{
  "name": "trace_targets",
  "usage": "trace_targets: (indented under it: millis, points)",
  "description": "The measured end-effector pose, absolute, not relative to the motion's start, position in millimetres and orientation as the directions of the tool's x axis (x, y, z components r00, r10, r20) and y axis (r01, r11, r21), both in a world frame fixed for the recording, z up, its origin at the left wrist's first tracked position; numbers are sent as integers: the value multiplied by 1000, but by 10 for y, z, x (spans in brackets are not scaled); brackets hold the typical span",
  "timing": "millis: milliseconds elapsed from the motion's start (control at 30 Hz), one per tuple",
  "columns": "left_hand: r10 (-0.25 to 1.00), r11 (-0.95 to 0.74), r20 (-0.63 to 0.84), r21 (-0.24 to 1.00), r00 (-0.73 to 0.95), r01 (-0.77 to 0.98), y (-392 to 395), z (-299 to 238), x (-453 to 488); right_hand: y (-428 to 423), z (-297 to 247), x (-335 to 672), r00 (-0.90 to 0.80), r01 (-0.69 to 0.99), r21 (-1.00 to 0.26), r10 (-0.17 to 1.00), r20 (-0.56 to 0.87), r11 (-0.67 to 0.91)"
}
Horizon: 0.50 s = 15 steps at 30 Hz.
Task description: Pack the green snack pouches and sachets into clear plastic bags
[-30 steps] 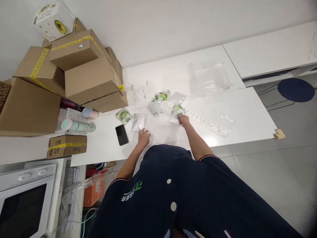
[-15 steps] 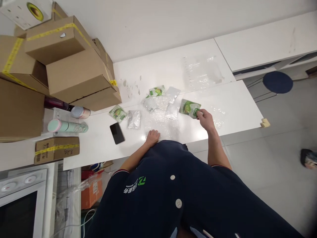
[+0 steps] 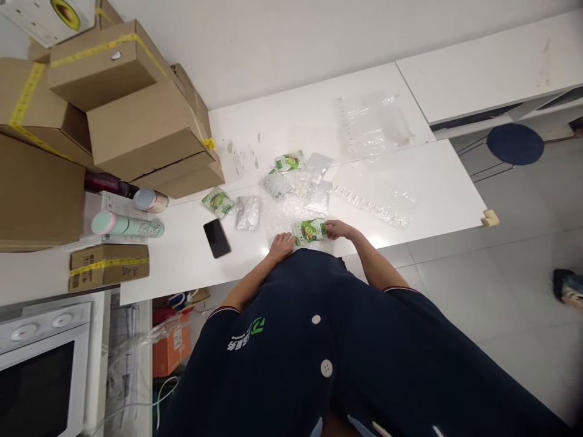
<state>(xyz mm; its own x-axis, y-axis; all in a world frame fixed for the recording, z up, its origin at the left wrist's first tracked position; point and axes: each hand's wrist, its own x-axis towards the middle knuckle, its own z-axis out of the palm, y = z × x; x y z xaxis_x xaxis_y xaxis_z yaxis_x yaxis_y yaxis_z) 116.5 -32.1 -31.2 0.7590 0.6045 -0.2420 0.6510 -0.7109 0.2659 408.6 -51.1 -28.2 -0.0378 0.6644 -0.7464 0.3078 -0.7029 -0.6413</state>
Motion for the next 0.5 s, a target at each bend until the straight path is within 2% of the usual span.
trace_targets:
  millis: [167,233,300,400,500]
  points:
    - [612,-699,-286,243,738,673,-346,-267,1251,-577,-355,4008,90,395,-605,684,-724,-691]
    - [604,-702,-296,243,740,670,-345,-259,1254,-637,-333,3979,165,469,-591,722,-672,-657]
    - [591,-702,-302,262,747,662,-330,-230,1245,-713,-268,3994,217,592,-575,798,-562,-566]
    - [580,-669,-312,345,753,658,-278,-126,1219,-855,-139,4085,124,812,-494,920,-372,-310]
    - [552,-577,-319,521,771,629,-176,29,1176,-988,-72,4165,-54,890,-441,936,-347,-112]
